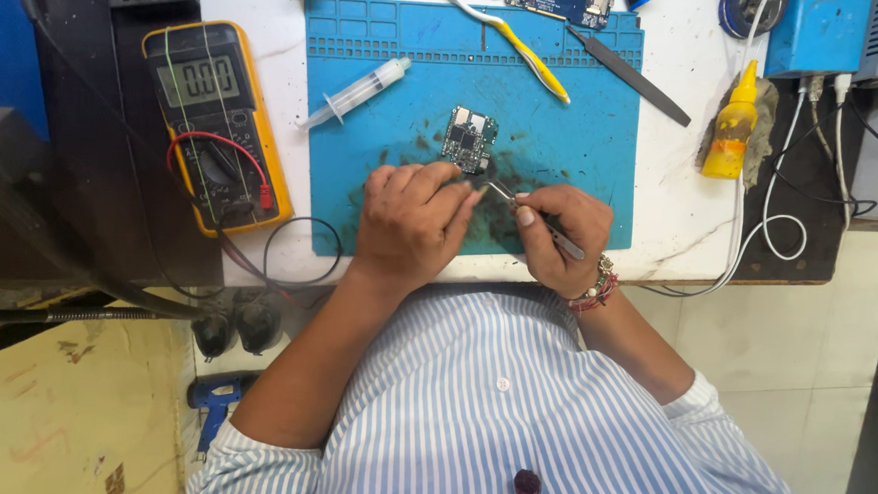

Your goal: The person uses a hot air gun and tweezers to work on a small circuit board placed on a blue mat. They heat specific areas of the board and use tweezers to adjust or remove components while the board remains on the work surface.

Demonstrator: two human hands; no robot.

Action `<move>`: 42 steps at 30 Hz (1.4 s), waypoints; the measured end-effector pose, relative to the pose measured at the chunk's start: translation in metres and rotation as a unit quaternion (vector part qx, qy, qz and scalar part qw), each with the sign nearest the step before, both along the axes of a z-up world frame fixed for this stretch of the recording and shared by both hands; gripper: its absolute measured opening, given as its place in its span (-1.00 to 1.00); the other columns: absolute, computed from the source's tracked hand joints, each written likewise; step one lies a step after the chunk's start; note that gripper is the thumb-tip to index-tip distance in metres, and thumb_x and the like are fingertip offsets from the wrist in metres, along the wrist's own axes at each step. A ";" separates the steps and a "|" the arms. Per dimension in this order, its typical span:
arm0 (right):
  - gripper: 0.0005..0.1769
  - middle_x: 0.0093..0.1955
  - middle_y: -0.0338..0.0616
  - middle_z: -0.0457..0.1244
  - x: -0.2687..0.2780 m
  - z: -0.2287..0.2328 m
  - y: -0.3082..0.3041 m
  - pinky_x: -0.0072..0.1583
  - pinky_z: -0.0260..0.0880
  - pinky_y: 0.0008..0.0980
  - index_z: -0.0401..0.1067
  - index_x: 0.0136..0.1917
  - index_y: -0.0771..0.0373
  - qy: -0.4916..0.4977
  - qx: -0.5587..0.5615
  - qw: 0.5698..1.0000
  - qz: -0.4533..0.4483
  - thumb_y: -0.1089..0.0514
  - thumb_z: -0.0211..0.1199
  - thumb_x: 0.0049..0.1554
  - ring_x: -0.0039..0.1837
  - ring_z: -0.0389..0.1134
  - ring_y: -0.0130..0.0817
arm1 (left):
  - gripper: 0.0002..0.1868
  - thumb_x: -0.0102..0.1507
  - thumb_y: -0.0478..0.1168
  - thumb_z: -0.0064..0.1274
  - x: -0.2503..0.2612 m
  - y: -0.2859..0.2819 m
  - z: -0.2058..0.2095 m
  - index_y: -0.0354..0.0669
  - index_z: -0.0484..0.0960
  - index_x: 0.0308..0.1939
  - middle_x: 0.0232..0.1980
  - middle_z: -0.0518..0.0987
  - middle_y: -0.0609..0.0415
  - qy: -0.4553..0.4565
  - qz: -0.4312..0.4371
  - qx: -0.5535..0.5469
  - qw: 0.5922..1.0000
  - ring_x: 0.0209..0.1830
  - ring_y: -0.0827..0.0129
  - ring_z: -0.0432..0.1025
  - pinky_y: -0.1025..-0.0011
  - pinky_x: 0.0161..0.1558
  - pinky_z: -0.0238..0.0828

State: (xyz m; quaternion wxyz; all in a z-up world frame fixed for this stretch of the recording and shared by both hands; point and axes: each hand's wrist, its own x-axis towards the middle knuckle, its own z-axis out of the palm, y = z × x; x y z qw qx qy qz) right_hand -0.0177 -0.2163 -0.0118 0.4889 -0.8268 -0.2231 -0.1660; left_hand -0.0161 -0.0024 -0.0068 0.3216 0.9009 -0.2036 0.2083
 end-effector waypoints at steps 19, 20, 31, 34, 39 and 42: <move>-0.92 -0.16 -0.06 0.39 0.002 -0.001 0.001 -0.10 0.36 -0.46 0.47 0.02 0.40 0.066 0.032 0.997 -0.037 0.34 0.23 0.24 -0.16 0.43 -0.38 | -0.86 0.18 -0.28 0.32 -0.013 0.023 0.013 -0.11 0.67 -0.22 -0.07 0.62 0.11 0.030 -0.067 -0.155 0.985 -0.15 0.25 0.53 0.28 -0.10 0.36; -0.92 -0.16 -0.06 0.39 0.001 -0.001 0.001 -0.09 0.37 -0.46 0.47 0.02 0.39 0.062 0.032 0.997 -0.034 0.34 0.23 0.24 -0.14 0.45 -0.37 | -0.86 0.19 -0.31 0.31 -0.022 0.030 0.011 -0.13 0.66 -0.21 -0.07 0.64 0.08 0.032 -0.051 -0.173 0.983 -0.13 0.26 0.54 0.30 -0.10 0.39; -0.93 -0.17 -0.06 0.39 0.005 0.001 0.002 -0.13 0.34 -0.47 0.48 -0.02 0.39 0.064 0.008 0.998 -0.017 0.33 0.26 0.20 -0.18 0.42 -0.40 | -0.31 0.43 0.33 -0.18 -0.103 0.202 -0.012 -0.29 0.61 0.05 -0.20 0.58 -0.04 0.083 0.112 -0.861 0.490 -0.35 0.32 0.43 0.46 -0.29 0.33; -0.93 -0.19 -0.07 0.39 0.004 0.000 0.002 -0.14 0.31 -0.47 0.49 -0.03 0.40 0.066 0.003 0.998 -0.025 0.33 0.28 0.19 -0.21 0.40 -0.41 | -0.28 0.41 0.38 -0.17 -0.110 0.217 -0.027 -0.27 0.58 0.08 -0.19 0.56 0.02 0.099 0.096 -0.889 0.437 -0.35 0.37 0.39 0.51 -0.25 0.32; -0.93 -0.19 -0.09 0.39 0.006 0.001 0.004 -0.15 0.31 -0.48 0.49 -0.03 0.39 0.060 0.009 0.998 -0.027 0.34 0.29 0.19 -0.21 0.39 -0.42 | -0.22 0.35 0.46 -0.08 -0.098 0.216 -0.052 -0.27 0.60 0.00 -0.27 0.53 0.07 0.133 0.082 -0.900 0.408 -0.40 0.41 0.41 0.52 -0.25 0.39; -0.93 -0.18 -0.08 0.38 0.004 0.000 0.003 -0.15 0.31 -0.48 0.49 -0.03 0.39 0.062 0.003 0.998 -0.026 0.34 0.29 0.19 -0.21 0.38 -0.42 | -0.29 0.36 0.40 -0.02 -0.090 0.216 -0.058 -0.26 0.60 0.01 -0.30 0.51 0.11 0.091 0.095 -0.908 0.399 -0.42 0.43 0.41 0.56 -0.28 0.40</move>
